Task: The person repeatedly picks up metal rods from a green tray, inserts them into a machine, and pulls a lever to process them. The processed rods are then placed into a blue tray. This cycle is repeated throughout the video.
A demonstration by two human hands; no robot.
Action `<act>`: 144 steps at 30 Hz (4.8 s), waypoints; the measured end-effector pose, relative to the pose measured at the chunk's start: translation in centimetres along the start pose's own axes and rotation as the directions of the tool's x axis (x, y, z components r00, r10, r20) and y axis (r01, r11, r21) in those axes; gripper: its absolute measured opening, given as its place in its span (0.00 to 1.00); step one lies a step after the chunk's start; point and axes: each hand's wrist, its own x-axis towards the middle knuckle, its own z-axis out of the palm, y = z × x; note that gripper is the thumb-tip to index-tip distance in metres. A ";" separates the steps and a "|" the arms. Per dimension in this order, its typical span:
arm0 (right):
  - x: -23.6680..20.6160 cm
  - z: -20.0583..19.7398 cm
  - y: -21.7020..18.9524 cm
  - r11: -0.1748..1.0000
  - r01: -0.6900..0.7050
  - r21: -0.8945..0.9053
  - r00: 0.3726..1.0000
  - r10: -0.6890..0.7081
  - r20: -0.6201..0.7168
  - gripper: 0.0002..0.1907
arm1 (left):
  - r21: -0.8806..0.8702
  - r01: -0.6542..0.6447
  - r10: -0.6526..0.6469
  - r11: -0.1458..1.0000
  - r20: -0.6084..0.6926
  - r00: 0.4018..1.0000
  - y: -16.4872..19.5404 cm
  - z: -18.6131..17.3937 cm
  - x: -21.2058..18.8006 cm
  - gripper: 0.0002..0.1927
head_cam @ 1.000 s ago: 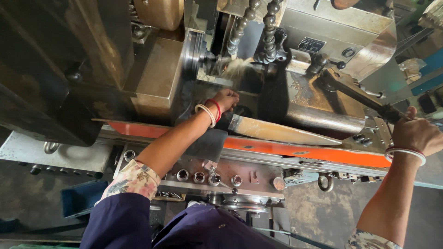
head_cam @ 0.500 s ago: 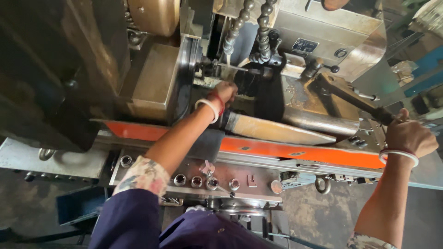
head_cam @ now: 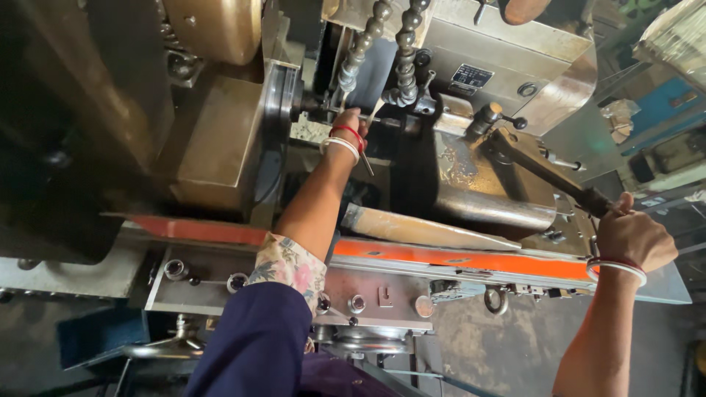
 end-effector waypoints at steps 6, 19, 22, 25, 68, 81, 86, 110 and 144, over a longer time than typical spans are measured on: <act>-0.1 -0.3 0.0 1.000 -0.001 -0.021 1.000 0.001 0.019 0.46 | -0.087 -0.026 0.028 0.996 0.013 1.000 -0.6 -0.3 1.9 0.13; -0.3 -0.2 0.0 1.000 0.010 -0.009 1.000 -0.009 0.021 0.44 | -0.101 -0.030 0.039 0.994 0.090 0.995 -1.6 -1.4 3.7 0.17; 0.0 -0.3 -0.2 1.000 -0.012 -0.011 0.999 0.013 0.039 0.44 | -0.105 0.025 -0.016 0.994 0.092 0.996 -1.3 -1.4 3.9 0.18; 0.1 -0.1 -0.2 0.999 -0.029 -0.021 0.999 0.030 0.045 0.43 | -0.192 0.055 -0.032 0.980 0.118 0.993 -0.7 -1.4 4.0 0.17; 1.0 -0.7 -0.8 0.999 0.019 0.037 1.000 -0.018 -0.005 0.42 | -0.728 -0.071 0.111 0.682 0.007 0.994 -1.6 -3.2 3.2 0.09; -0.1 -3.1 -1.1 0.997 0.007 0.071 0.994 -0.015 0.110 0.40 | -0.861 -0.026 0.162 0.508 0.065 0.985 -1.3 -1.7 3.7 0.10; -3.9 -5.0 -2.2 0.997 -0.056 -0.044 0.977 0.063 0.203 0.44 | -0.861 -0.083 0.173 0.502 0.006 0.985 -1.5 -1.3 4.1 0.09; -13.3 0.1 0.9 -0.490 0.186 0.852 0.944 0.331 -0.016 0.17 | -0.725 -0.095 0.307 0.683 0.166 0.937 -3.5 -5.6 -1.0 0.11; -71.7 -28.3 -39.1 -0.139 -0.564 0.814 -0.099 -0.967 -0.234 0.18 | 0.295 -0.423 0.508 0.857 -0.627 0.590 -13.1 -59.4 -44.4 0.19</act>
